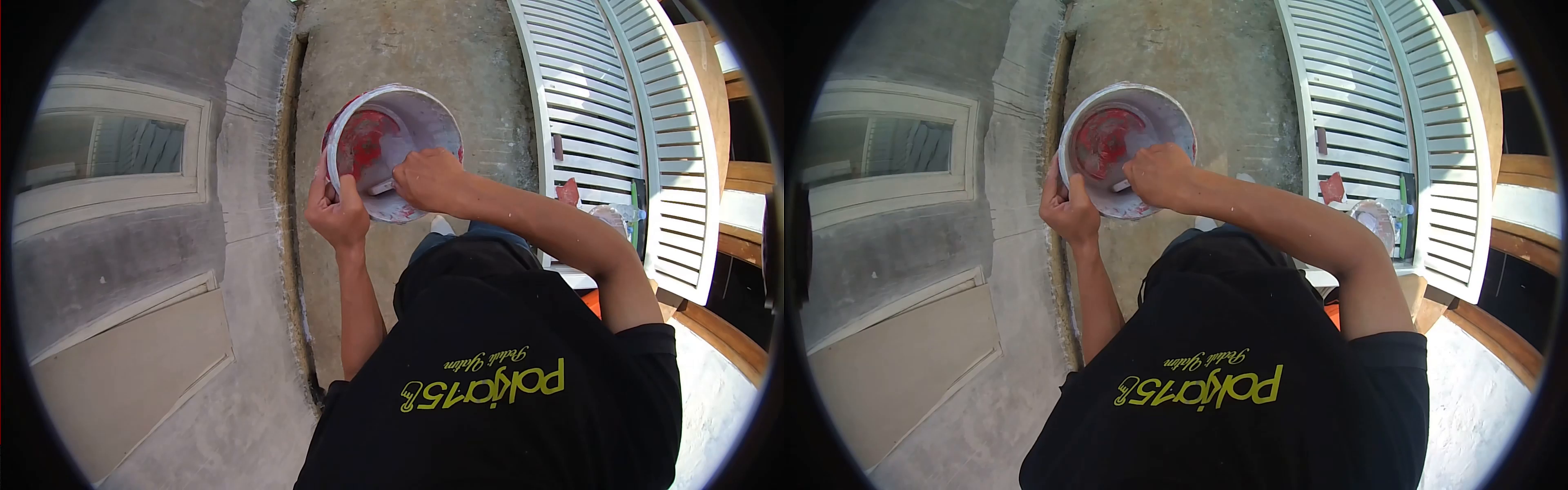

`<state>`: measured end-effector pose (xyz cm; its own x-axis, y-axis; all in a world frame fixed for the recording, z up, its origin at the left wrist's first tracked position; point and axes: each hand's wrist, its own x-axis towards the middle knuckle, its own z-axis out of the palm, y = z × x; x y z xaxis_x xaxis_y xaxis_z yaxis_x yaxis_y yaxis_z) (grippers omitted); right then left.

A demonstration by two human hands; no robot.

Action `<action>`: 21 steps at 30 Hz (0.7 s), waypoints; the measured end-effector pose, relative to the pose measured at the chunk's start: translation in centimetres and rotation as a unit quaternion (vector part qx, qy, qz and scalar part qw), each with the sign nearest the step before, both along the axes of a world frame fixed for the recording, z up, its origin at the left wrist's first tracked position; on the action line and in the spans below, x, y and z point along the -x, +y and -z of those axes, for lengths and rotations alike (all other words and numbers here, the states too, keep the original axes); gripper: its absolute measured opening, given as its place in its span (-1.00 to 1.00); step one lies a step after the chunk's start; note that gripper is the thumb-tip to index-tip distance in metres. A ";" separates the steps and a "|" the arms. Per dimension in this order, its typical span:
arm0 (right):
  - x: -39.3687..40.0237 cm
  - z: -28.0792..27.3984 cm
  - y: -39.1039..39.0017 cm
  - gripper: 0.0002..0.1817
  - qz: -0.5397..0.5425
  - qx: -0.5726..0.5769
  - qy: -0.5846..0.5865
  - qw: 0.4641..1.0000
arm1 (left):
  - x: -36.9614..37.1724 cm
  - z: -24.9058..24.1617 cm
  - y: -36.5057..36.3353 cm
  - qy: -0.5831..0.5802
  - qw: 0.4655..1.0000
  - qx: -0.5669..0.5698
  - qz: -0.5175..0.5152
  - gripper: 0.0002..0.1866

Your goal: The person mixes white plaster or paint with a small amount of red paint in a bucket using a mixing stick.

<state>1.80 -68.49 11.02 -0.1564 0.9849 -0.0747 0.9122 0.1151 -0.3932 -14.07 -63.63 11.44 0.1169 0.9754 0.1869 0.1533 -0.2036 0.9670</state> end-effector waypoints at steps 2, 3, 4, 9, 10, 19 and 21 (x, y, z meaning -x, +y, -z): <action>-0.4 -0.4 0.0 -0.70 0.003 -0.010 -0.010 1.000 | 0.2 -0.2 0.0 -0.002 1.000 0.002 -0.002 -0.53; -0.6 -1.2 0.3 -0.72 0.004 -0.018 -0.016 1.000 | 0.0 -0.1 -0.1 -0.031 1.000 -0.001 0.005 -0.53; -0.9 -2.1 0.7 -0.77 0.004 -0.004 -0.040 0.999 | -0.2 -0.1 0.0 -0.061 0.998 -0.006 0.012 -0.54; -2.0 -5.3 2.2 -0.81 0.011 0.064 -0.116 0.991 | -0.7 -0.4 0.0 -0.050 0.998 -0.037 0.002 -0.54; -1.9 -4.9 2.1 -0.81 0.009 0.070 -0.107 0.992 | -0.8 -0.5 0.0 -0.061 0.998 -0.035 0.001 -0.54; -1.9 -3.5 2.3 -0.66 0.046 0.042 -0.016 0.998 | -0.8 -0.5 0.2 -0.042 0.999 -0.017 0.021 -0.53; -1.7 -3.9 2.1 -0.67 0.022 0.065 -0.022 0.997 | -1.1 -0.4 0.2 -0.042 0.998 -0.039 0.012 -0.54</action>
<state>3.46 -66.43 14.92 -0.1076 0.9721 -0.2083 0.9322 0.0258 -0.3610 -13.01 -63.38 11.83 0.1212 0.9544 0.2729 0.0668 -0.2821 0.9570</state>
